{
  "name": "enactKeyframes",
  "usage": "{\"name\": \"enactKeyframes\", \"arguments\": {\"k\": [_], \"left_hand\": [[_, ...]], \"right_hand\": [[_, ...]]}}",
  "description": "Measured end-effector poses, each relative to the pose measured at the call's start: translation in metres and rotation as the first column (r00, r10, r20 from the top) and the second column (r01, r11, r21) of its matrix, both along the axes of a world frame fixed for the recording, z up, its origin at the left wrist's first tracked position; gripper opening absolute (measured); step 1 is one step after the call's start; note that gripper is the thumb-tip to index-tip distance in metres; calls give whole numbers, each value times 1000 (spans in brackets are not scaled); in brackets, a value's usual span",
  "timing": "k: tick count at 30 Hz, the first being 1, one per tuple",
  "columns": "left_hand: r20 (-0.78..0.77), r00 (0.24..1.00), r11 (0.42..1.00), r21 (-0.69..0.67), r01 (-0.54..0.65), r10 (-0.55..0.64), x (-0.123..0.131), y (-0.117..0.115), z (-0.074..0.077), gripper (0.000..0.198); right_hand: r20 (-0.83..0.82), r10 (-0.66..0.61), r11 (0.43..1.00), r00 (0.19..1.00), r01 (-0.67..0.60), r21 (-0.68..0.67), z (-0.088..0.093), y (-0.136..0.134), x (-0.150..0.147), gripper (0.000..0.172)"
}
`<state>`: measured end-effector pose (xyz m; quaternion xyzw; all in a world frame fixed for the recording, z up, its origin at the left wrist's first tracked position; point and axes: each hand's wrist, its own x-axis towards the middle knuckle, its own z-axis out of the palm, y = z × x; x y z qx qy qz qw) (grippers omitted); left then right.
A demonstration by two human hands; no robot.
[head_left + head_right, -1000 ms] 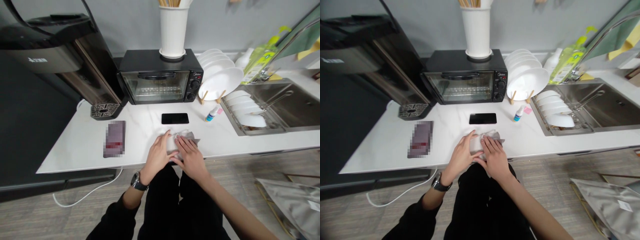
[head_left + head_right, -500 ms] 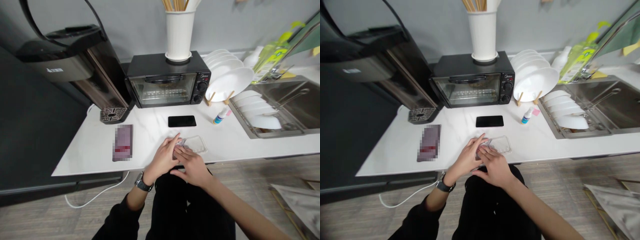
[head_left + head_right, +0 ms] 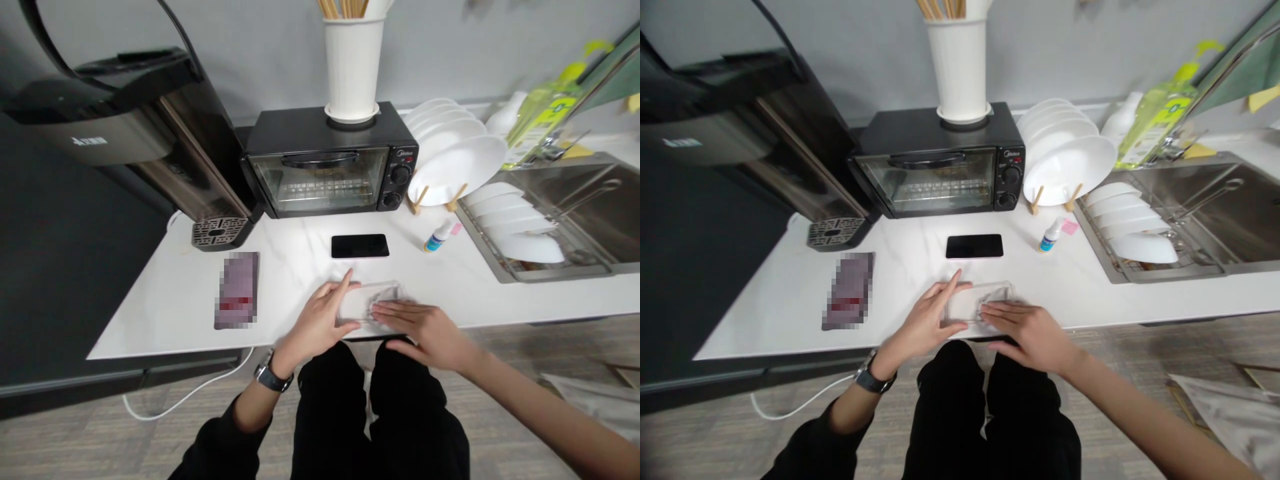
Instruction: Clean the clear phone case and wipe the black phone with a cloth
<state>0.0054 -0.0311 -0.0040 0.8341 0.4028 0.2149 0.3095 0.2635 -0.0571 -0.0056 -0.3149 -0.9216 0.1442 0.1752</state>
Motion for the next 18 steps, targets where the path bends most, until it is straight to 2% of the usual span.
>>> {"name": "enactKeyframes", "arguments": {"k": [2,3,5,6,8,10,11,13,16,18], "left_hand": [[-7,1000,1000,-6,8,-8,0,1,0,115],[-4,1000,1000,-7,18,-18,0,1,0,114],[5,1000,1000,-1,27,-27,0,1,1,111],[6,1000,1000,1,27,-27,0,0,2,110],[-8,1000,1000,1,14,-14,0,0,3,111],[-27,1000,1000,-3,0,-1,1,0,4,115],[-33,999,1000,-7,0,0,2,0,4,116],[-32,999,1000,-8,10,-10,3,1,5,114],[-20,999,999,-13,34,-35,2,2,5,110],[-26,999,999,-20,36,-36,0,3,5,113]], "right_hand": [[16,-45,998,999,44,50,0,5,2,53],[13,-49,997,999,49,65,0,7,-2,59],[-6,0,999,1000,0,48,0,8,-11,75],[-18,39,999,999,-39,19,1,7,-13,77],[-29,78,996,997,-79,-33,4,5,-4,66],[-11,44,998,999,-45,-32,6,4,10,50],[0,4,1000,1000,-4,-11,6,4,14,48],[1,-50,998,999,50,29,5,4,12,55],[-57,20,1000,998,-21,-17,4,2,-2,81],[-56,80,994,995,-83,-66,5,2,0,69]]}}
